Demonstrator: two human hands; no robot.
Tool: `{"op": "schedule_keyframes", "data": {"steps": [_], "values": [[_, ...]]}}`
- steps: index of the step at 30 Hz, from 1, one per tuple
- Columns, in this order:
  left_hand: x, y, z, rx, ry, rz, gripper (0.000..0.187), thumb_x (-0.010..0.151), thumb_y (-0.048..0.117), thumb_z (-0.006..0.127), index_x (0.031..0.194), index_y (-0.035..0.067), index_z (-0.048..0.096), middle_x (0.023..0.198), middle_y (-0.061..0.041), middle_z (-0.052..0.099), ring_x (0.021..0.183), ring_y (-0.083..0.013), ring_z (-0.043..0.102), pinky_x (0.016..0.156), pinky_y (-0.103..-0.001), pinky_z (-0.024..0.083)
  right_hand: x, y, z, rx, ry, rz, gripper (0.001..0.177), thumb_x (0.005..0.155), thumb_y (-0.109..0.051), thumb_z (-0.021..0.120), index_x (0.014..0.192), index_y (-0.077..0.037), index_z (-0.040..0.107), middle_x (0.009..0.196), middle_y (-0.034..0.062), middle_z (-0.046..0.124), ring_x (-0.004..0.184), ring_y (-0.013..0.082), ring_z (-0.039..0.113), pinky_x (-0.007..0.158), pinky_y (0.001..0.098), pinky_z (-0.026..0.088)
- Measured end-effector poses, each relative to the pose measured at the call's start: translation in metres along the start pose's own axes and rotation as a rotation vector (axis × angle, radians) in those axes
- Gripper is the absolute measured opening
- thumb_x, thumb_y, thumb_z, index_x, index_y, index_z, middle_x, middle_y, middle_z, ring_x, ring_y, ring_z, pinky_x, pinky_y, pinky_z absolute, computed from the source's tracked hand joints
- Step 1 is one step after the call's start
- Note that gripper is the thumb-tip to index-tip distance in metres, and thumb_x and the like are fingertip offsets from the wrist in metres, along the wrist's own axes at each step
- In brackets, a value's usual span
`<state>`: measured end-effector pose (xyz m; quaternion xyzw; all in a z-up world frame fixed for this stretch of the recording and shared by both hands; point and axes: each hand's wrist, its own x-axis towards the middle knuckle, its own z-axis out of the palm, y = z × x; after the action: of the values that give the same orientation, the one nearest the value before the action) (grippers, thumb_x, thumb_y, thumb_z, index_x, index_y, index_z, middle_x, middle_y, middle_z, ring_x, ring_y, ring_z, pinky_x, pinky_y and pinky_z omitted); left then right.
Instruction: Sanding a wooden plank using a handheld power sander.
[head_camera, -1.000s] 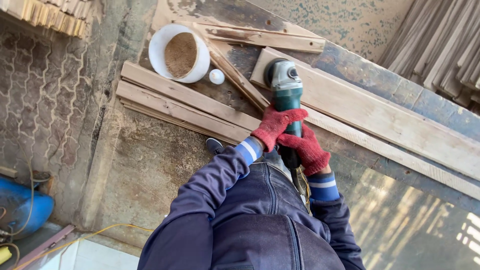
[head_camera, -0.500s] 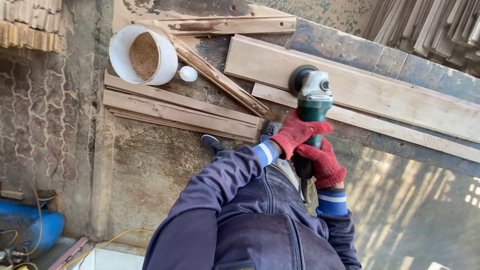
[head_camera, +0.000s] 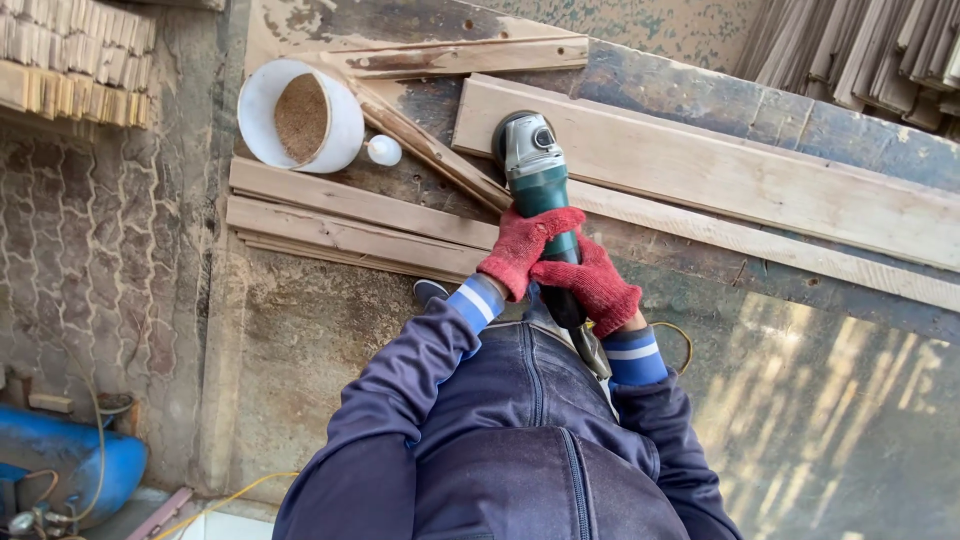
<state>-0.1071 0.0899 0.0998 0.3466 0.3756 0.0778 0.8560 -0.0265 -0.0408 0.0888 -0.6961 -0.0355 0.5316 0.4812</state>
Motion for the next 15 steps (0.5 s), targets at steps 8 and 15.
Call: {"op": "schedule_keyframes", "data": {"steps": [8, 15], "values": [[0.084, -0.109, 0.079, -0.18, 0.158, -0.255, 0.035, 0.065, 0.008, 0.095, 0.093, 0.006, 0.075, 0.069, -0.021, 0.071, 0.058, -0.0379, 0.074, 0.048, -0.053, 0.066, -0.044, 0.001, -0.069, 0.1, 0.196, 0.044, 0.053, 0.053, -0.02, 0.095, 0.101, -0.008, 0.074, 0.081, 0.0118, 0.066, 0.073, 0.0238, 0.066, 0.069, 0.0389, 0.058], [0.089, -0.15, 0.15, 0.078, 0.031, -0.163, 0.054, 0.052, 0.023, 0.099, 0.097, 0.013, 0.071, 0.065, -0.011, 0.068, 0.061, -0.0285, 0.073, 0.049, -0.04, 0.063, -0.058, 0.02, -0.136, 0.096, 0.297, 0.041, 0.049, 0.057, -0.021, 0.093, 0.101, -0.01, 0.074, 0.081, 0.0097, 0.065, 0.074, 0.0205, 0.063, 0.07, 0.035, 0.054]]}}
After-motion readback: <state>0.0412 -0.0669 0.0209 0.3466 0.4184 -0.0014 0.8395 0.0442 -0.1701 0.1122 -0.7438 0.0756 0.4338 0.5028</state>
